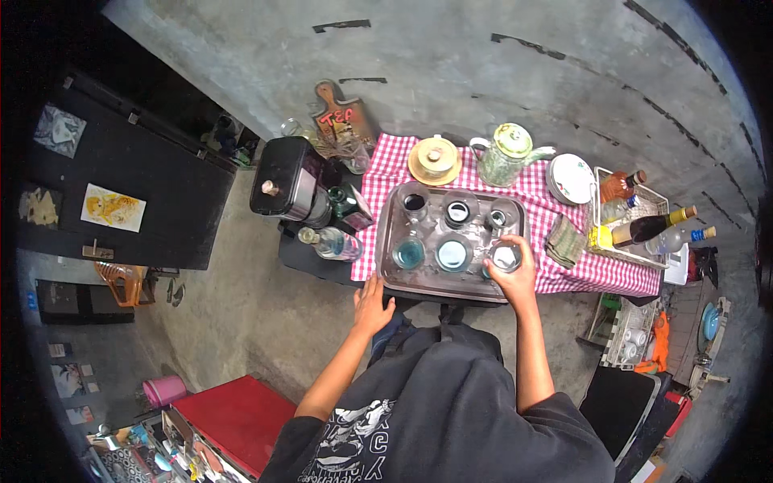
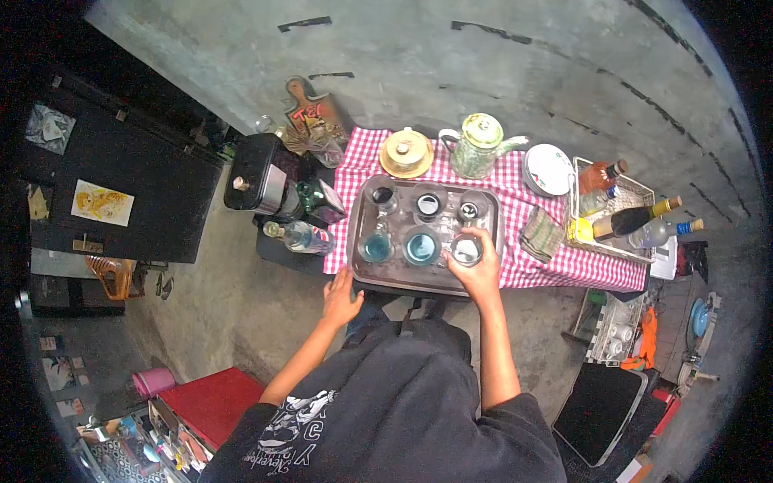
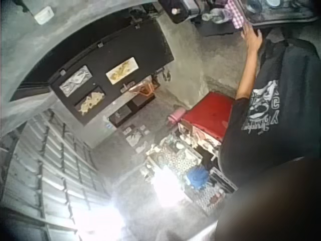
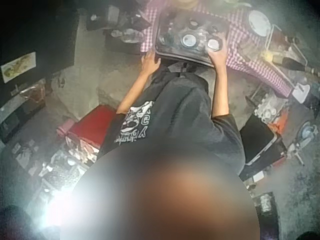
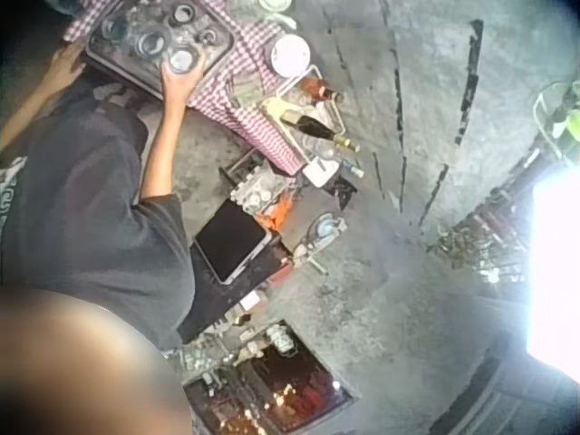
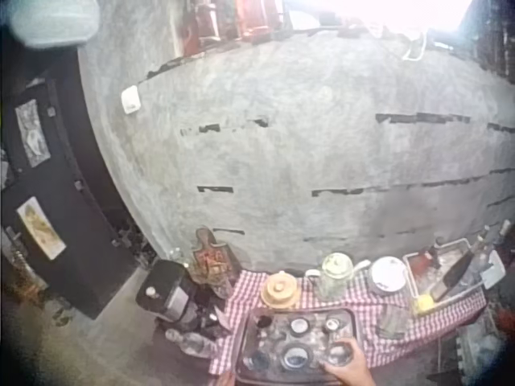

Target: The recorder pours a liquid from a green bottle into multiple glasses on a tray.

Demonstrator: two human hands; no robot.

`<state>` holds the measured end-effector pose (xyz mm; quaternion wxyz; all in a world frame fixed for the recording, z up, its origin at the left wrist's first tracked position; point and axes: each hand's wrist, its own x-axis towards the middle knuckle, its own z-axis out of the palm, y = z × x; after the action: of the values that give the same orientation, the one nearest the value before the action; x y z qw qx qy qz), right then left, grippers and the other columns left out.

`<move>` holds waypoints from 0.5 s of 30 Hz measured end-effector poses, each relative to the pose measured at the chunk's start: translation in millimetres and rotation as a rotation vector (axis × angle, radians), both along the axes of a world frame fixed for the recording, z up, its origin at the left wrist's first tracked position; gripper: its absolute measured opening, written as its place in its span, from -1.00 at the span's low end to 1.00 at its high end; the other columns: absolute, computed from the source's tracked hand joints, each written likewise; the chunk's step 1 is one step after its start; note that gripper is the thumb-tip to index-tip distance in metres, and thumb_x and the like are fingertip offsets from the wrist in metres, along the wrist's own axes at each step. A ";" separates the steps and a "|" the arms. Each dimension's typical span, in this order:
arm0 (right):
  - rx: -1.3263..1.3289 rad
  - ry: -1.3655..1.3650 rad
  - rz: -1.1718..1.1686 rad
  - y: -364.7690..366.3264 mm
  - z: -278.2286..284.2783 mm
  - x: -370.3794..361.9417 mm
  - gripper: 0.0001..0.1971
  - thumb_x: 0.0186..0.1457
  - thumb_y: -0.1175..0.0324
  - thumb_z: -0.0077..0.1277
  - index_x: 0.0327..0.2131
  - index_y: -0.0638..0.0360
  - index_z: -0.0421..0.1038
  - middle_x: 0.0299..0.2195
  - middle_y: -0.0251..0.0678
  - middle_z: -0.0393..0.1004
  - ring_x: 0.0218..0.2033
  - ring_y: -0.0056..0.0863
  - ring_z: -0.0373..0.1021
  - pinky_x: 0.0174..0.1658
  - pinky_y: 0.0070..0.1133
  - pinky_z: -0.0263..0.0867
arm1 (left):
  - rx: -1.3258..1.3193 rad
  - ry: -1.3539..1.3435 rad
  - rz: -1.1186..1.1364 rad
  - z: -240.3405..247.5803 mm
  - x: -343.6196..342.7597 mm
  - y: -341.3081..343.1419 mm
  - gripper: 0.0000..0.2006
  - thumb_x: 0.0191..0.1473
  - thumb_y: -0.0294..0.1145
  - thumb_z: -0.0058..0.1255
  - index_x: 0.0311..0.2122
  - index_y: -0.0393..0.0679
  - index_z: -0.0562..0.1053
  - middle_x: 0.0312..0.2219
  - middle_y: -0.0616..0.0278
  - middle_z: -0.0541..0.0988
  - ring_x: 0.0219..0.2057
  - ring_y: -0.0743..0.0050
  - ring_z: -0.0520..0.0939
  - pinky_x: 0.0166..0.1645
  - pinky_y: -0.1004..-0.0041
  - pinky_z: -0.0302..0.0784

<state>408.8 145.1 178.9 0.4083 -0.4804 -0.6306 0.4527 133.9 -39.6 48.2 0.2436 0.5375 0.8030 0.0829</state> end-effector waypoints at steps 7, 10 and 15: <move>-0.006 -0.009 0.028 -17.3 -33.0 46.0 -0.50 -0.19 0.47 0.32 -0.11 0.17 0.35 -0.28 -0.34 0.49 -0.20 -0.55 0.43 -0.12 -0.56 0.34 | -0.112 0.054 -0.136 -20.8 59.0 15.8 -0.27 0.10 -0.03 -0.09 0.30 -0.21 0.08 0.34 -0.03 -0.06 0.37 -0.02 -0.12 0.33 -0.13 -0.22; 0.035 -0.082 0.031 -19.7 -41.2 53.7 -0.49 -0.20 0.47 0.32 -0.11 0.17 0.35 -0.29 -0.31 0.50 -0.21 -0.53 0.44 -0.11 -0.56 0.35 | -0.115 0.123 -0.115 -29.6 67.5 12.3 -0.25 0.13 0.02 -0.14 0.32 -0.21 0.03 0.35 -0.01 -0.11 0.38 -0.06 -0.24 0.33 -0.19 -0.36; 0.084 -0.124 0.062 -6.5 -55.9 58.8 -0.49 -0.21 0.45 0.32 -0.11 0.16 0.36 -0.26 -0.24 0.51 -0.19 -0.42 0.48 -0.09 -0.51 0.36 | -0.125 0.113 -0.119 -30.8 66.2 14.9 -0.23 0.15 0.06 -0.19 0.33 -0.20 -0.02 0.36 0.01 -0.15 0.38 -0.08 -0.29 0.31 -0.24 -0.45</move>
<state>467.7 138.6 122.9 0.3741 -0.4704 -0.6874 0.4077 200.1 -24.7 17.3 0.2352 0.5717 0.7859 -0.0124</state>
